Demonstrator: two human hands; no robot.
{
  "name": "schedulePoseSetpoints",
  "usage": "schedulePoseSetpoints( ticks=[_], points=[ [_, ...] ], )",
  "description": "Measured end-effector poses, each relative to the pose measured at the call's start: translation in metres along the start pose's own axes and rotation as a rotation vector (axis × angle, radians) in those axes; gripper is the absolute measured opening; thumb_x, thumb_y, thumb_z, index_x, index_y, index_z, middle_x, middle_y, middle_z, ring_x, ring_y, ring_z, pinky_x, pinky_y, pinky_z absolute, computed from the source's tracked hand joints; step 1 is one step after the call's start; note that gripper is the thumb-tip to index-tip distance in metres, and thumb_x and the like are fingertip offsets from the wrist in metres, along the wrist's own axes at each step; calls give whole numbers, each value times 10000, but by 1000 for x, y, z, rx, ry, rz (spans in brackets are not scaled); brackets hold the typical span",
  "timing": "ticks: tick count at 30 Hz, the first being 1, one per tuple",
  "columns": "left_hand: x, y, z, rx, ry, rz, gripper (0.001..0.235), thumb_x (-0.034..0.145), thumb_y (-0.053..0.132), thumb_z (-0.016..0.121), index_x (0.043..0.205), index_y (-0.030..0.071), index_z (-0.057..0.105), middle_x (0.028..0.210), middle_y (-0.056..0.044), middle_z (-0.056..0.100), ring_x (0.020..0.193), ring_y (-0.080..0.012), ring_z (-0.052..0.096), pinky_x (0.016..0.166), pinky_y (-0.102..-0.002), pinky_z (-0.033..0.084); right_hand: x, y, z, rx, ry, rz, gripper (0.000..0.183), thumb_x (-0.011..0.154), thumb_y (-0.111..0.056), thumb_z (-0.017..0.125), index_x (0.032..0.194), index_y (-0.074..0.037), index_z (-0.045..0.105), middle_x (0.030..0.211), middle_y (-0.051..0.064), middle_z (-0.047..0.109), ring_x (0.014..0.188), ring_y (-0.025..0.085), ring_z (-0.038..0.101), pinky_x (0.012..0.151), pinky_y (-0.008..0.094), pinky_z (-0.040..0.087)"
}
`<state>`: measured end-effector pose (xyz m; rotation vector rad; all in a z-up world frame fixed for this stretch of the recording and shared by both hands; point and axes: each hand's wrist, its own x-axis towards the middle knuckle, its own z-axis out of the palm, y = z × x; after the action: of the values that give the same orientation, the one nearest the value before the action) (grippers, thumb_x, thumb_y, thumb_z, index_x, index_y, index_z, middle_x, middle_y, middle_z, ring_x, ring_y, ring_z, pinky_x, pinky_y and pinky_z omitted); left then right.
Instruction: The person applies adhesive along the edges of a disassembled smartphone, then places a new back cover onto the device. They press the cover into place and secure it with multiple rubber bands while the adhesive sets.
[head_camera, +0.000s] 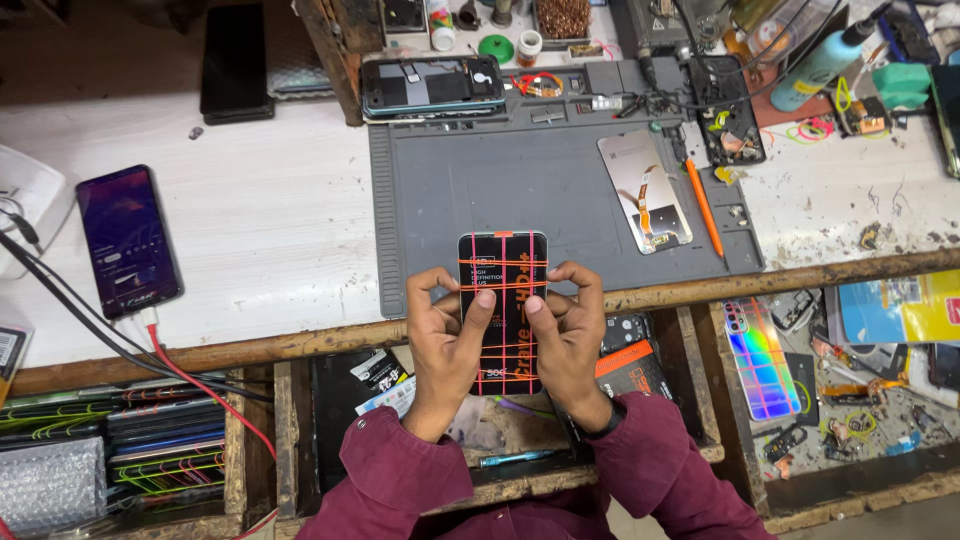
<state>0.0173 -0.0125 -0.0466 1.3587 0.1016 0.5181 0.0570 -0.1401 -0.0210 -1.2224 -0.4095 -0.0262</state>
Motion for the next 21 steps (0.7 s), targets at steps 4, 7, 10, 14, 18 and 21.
schedulePoseSetpoints(
  ticks=[4, 7, 10, 14, 18, 21],
  points=[
    [-4, -6, 5, -21, 17, 51, 331, 1073, 157, 713, 1142, 53, 407, 779, -69, 571, 620, -8, 487, 489, -175, 333, 1, -3, 0, -23, 46, -27, 286, 1052, -59, 601, 1257, -26, 405, 849, 123, 736, 706, 46, 631, 619, 183, 478],
    [-6, -6, 6, -104, -10, 33, 380, 1023, 172, 681, 1187, 69, 355, 885, -103, 737, 643, -22, 617, 479, -177, 411, 3, -1, -1, -23, 50, -43, 263, 1052, -62, 602, 1231, -27, 412, 854, 127, 740, 724, 47, 637, 633, 187, 482],
    [-9, -6, 6, -16, -7, 34, 402, 1011, 137, 678, 1232, 64, 351, 902, -122, 750, 629, -21, 598, 479, -160, 376, -1, 3, -4, -18, 54, -68, 256, 1068, -58, 610, 1233, -23, 418, 860, 130, 730, 745, 49, 628, 659, 192, 479],
    [-4, -8, 0, -88, -80, 71, 303, 1067, 122, 626, 1269, 51, 412, 905, -121, 741, 655, -35, 594, 551, -182, 412, 1, 10, -14, 28, 50, -52, 297, 1057, -77, 605, 1262, -30, 395, 873, 139, 747, 739, 52, 638, 664, 189, 485],
    [7, -1, -13, 10, -86, 199, 157, 1083, 79, 626, 1219, 2, 613, 1000, -112, 755, 821, -101, 692, 710, -226, 555, 3, 12, -26, 42, 28, -26, 360, 1045, -97, 601, 1318, -27, 377, 918, 152, 760, 763, 70, 667, 696, 195, 511],
    [18, 16, -24, 234, -100, 309, 144, 988, 34, 702, 1127, 0, 692, 1045, -105, 784, 926, -148, 757, 764, -247, 611, 7, 12, -31, 12, 0, -31, 365, 1056, -100, 603, 1343, -23, 393, 922, 170, 773, 797, 86, 693, 747, 198, 520]
  ],
)
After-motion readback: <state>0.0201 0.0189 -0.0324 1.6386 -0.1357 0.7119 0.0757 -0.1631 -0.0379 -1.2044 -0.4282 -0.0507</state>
